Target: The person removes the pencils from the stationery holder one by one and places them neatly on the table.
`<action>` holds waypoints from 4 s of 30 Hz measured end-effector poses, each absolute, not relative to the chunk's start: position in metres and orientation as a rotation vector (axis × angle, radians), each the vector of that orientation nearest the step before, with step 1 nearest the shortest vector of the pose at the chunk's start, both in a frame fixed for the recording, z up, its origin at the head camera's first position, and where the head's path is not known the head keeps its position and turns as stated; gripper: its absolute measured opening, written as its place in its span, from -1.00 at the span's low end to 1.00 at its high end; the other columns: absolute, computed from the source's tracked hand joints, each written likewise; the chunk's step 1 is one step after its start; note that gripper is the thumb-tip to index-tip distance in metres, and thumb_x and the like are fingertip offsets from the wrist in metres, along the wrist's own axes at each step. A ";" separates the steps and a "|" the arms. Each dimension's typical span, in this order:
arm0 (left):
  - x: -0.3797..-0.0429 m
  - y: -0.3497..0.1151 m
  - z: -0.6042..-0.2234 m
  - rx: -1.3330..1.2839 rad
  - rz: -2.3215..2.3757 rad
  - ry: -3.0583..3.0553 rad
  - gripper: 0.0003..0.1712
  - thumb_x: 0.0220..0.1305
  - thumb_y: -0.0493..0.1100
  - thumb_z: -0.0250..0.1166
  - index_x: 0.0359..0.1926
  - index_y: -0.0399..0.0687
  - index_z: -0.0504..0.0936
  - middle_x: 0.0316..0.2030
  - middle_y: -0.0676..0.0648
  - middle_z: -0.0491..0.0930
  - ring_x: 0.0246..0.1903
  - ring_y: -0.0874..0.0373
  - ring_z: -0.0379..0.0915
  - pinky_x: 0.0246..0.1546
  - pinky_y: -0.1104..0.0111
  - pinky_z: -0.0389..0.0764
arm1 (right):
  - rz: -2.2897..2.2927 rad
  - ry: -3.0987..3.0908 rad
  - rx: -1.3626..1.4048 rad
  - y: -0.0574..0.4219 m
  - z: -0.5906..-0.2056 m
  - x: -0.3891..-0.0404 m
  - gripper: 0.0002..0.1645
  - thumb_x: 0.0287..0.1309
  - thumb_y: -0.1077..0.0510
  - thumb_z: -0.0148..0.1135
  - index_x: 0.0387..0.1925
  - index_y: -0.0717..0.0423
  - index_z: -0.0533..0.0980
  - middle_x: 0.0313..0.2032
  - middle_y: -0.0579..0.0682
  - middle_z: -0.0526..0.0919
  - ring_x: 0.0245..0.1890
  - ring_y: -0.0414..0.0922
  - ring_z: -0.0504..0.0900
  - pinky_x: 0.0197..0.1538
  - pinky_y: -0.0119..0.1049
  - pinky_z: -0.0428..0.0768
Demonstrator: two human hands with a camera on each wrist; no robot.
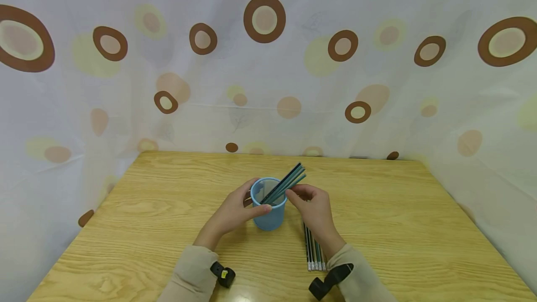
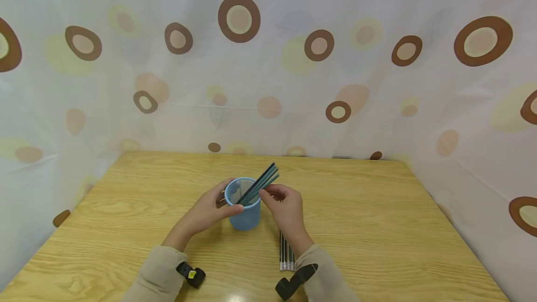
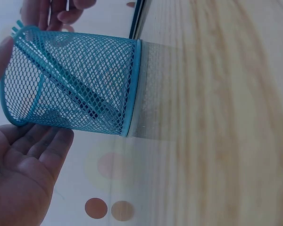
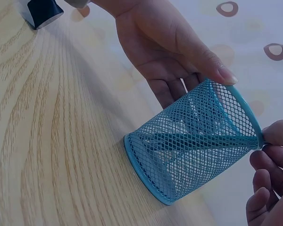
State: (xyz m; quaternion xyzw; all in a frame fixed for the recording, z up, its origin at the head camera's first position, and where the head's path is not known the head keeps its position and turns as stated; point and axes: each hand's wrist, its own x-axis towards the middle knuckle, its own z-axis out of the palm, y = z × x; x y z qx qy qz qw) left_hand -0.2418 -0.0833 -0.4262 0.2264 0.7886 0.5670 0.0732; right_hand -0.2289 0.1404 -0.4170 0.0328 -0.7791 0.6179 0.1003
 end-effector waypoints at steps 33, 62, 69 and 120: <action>-0.243 -0.084 -0.429 0.674 1.700 2.375 -0.04 0.19 0.14 0.43 0.50 0.07 0.17 0.35 -0.14 0.34 0.35 0.01 0.24 0.34 0.07 0.30 | 1.882 -2.182 0.084 0.149 -0.411 -0.220 -0.73 0.21 0.05 0.41 -0.28 0.22 0.68 -0.31 0.07 0.66 -0.27 -0.07 0.56 -0.31 -0.36 0.54; -0.243 -0.083 -0.426 0.693 1.713 2.371 -0.06 0.19 0.12 0.44 0.50 0.09 0.19 0.35 -0.15 0.34 0.36 -0.02 0.23 0.33 0.08 0.32 | 1.934 -2.035 0.044 0.171 -0.392 -0.212 -0.67 0.22 0.10 0.39 -0.26 0.36 0.63 -0.38 -0.03 0.66 -0.41 -0.09 0.53 -0.40 -0.36 0.54; -0.243 -0.083 -0.427 0.671 1.700 2.383 -0.04 0.19 0.13 0.44 0.50 0.08 0.18 0.35 -0.12 0.34 0.36 -0.01 0.23 0.33 0.08 0.32 | 1.931 -2.025 0.031 0.175 -0.387 -0.210 -0.66 0.22 0.10 0.39 -0.24 0.37 0.62 -0.39 -0.05 0.65 -0.45 -0.16 0.49 -0.44 -0.41 0.51; -0.243 -0.082 -0.426 0.686 1.714 2.371 -0.05 0.22 0.06 0.43 0.51 0.00 0.15 0.36 -0.13 0.32 0.36 -0.06 0.22 0.34 0.04 0.29 | 2.022 -1.855 -0.016 0.193 -0.364 -0.200 -0.67 0.21 0.15 0.39 -0.26 0.43 0.59 -0.41 -0.05 0.68 -0.49 -0.18 0.43 -0.46 -0.42 0.47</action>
